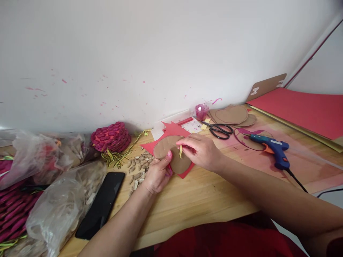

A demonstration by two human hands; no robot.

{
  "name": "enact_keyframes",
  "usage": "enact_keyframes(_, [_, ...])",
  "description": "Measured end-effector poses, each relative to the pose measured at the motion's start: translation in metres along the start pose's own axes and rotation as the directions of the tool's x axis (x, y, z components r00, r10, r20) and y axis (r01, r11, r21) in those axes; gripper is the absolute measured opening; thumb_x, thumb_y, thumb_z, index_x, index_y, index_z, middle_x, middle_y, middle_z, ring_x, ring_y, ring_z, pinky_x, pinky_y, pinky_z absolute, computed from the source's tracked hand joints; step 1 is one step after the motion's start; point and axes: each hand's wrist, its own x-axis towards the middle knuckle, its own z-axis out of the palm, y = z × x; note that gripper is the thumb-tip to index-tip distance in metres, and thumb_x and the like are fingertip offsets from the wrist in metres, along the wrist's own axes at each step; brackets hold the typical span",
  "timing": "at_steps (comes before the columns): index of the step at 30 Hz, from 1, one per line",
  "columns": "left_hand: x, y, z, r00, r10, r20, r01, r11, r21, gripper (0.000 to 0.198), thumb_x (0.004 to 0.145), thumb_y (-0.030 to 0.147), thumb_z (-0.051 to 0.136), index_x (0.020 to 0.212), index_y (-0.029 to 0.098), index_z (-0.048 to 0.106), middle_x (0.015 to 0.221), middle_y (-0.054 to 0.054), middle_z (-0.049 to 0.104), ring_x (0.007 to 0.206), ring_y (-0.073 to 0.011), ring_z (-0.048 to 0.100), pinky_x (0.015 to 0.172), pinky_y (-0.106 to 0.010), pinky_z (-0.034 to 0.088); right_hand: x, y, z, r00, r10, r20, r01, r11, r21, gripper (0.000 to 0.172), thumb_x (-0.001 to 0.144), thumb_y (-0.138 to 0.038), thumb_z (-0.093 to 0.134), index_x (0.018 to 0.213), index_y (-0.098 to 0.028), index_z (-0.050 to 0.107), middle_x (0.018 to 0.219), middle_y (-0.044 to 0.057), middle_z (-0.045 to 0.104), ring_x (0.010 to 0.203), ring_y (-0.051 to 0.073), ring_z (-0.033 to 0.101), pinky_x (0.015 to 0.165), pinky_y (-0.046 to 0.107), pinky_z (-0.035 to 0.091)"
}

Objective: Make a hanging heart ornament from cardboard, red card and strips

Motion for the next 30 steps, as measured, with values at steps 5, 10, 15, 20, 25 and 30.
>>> enact_keyframes(5, [0.003,0.0,-0.003,0.999,-0.014,-0.03,0.014,1.0,-0.002,0.05,0.079,0.021,0.085,0.126,0.02,0.07,0.115,-0.008,0.079,0.113,-0.0269,0.072,0.105,-0.04,0.055,-0.001,-0.002,-0.002,0.99,-0.073,0.119,0.074,0.997,-0.008,0.033,0.094,-0.005,0.05,0.114,-0.02,0.07,0.099,0.009,0.073,0.092,0.021,0.068,0.082,0.035,0.055])
enact_keyframes(10, [0.003,0.001,-0.002,1.0,-0.017,-0.026,0.017,1.0,-0.004,0.051,0.076,0.021,0.087,0.124,0.019,0.07,0.113,-0.008,0.079,0.112,-0.0266,0.073,0.105,-0.04,0.056,-0.001,-0.002,-0.005,0.976,-0.103,0.191,0.12,0.99,-0.078,0.019,0.1,-0.012,0.052,0.102,-0.019,0.07,0.096,0.008,0.071,0.088,0.021,0.064,0.079,0.034,0.052])
enact_keyframes(15, [-0.001,0.002,0.003,0.999,-0.031,-0.009,0.031,0.999,0.037,0.054,0.072,0.023,0.09,0.122,0.018,0.071,0.112,-0.009,0.079,0.118,-0.03,0.07,0.106,-0.043,0.055,0.003,-0.006,-0.007,0.971,-0.07,0.227,0.097,0.989,-0.112,0.018,0.101,-0.015,0.05,0.089,-0.019,0.063,0.086,0.006,0.064,0.081,0.02,0.058,0.074,0.033,0.047])
enact_keyframes(20, [-0.002,-0.003,0.002,0.999,-0.038,0.02,0.038,0.998,0.041,0.055,0.071,0.023,0.091,0.121,0.018,0.072,0.109,-0.009,0.08,0.119,-0.0314,0.069,0.107,-0.043,0.053,0.003,-0.009,-0.005,0.995,-0.04,0.097,0.041,0.999,-0.012,0.012,0.1,-0.017,0.054,0.091,-0.02,0.061,0.086,0.006,0.065,0.081,0.019,0.06,0.075,0.031,0.048])
enact_keyframes(25, [-0.002,-0.003,0.001,0.998,-0.062,0.023,0.061,0.997,0.052,0.059,0.072,0.024,0.091,0.127,0.018,0.069,0.111,-0.009,0.079,0.12,-0.0304,0.069,0.108,-0.043,0.052,-0.002,-0.003,0.003,0.994,-0.057,0.098,0.062,0.997,-0.05,0.012,0.101,-0.017,0.057,0.093,-0.019,0.066,0.086,0.007,0.069,0.082,0.02,0.065,0.076,0.033,0.053])
enact_keyframes(30, [-0.001,-0.003,0.0,0.999,-0.05,0.018,0.049,0.998,0.045,0.061,0.072,0.022,0.091,0.129,0.018,0.068,0.115,-0.01,0.078,0.12,-0.0303,0.068,0.108,-0.044,0.052,-0.006,-0.003,0.009,0.993,-0.09,0.078,0.092,0.995,-0.024,0.013,0.101,-0.017,0.057,0.102,-0.018,0.069,0.092,0.009,0.073,0.087,0.022,0.068,0.08,0.036,0.057])
